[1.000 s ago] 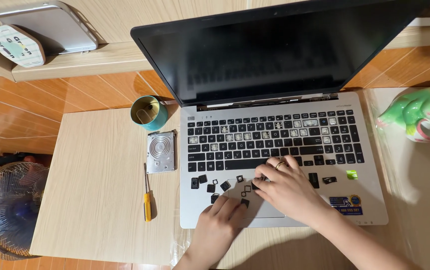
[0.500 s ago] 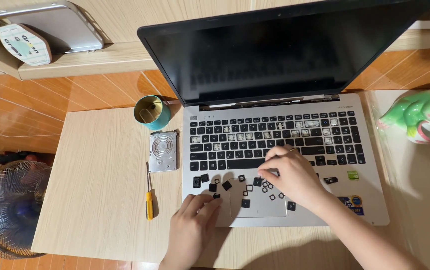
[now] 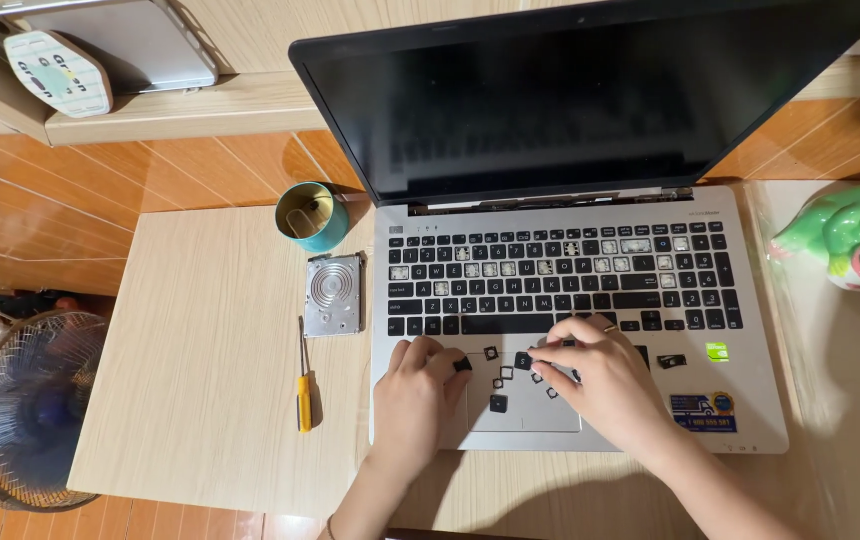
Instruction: Replacing missing keys on a laptop keyboard at a repair bench.
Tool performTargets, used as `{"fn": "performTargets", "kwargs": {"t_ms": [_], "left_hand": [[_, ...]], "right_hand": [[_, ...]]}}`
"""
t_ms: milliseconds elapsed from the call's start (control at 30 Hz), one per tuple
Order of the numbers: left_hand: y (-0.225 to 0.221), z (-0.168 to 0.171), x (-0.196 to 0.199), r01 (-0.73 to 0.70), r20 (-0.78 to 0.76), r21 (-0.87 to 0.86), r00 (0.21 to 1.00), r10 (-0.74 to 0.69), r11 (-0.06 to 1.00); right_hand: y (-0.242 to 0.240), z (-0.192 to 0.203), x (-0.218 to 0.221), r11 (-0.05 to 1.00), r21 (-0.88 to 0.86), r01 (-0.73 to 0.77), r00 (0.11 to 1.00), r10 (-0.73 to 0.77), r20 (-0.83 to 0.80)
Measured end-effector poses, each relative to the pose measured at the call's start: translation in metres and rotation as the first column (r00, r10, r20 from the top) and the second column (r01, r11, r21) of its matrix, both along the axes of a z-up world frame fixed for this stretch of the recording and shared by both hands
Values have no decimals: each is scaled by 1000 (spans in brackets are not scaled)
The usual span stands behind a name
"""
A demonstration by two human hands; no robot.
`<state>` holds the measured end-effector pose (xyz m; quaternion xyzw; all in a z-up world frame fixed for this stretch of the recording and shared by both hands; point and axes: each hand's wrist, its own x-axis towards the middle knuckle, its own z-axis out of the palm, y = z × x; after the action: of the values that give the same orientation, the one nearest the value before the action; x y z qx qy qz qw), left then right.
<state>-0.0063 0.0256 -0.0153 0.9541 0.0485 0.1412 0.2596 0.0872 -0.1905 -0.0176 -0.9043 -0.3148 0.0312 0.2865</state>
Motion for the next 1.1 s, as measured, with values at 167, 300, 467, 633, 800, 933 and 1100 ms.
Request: {"fn": "performTargets", "kwargs": {"t_ms": [167,300,467,633,800,933,1100], "left_hand": [[-3,-2,-4,28,-18,-41,999,-29,999],[1,2,-19,193,37,60,980,-196,979],[14,14,-35,286,70,59,955,-289,957],[30,15,-34,-113,-14,-39,994,113,993],[32,13,-25,-116,-35,-48,993,115,992],[34,14,-15,-34,-36,55,999,36,998],[35,13,-17,2,-36,53,999,0,999]], "right_hand": [[2,-3,-4,999,23,26,1000,-26,-5],[2,-8,-4,999,34,20,1000,-20,0],[4,-8,-4,1000,14,-5,999,5,37],[10,3,-5,1000,-4,-9,993,9,119],[10,-9,-3,999,-33,-1,995,5,104],[13,-6,-4,998,-60,-10,989,19,145],[12,-7,-4,996,-92,-13,991,26,134]]}}
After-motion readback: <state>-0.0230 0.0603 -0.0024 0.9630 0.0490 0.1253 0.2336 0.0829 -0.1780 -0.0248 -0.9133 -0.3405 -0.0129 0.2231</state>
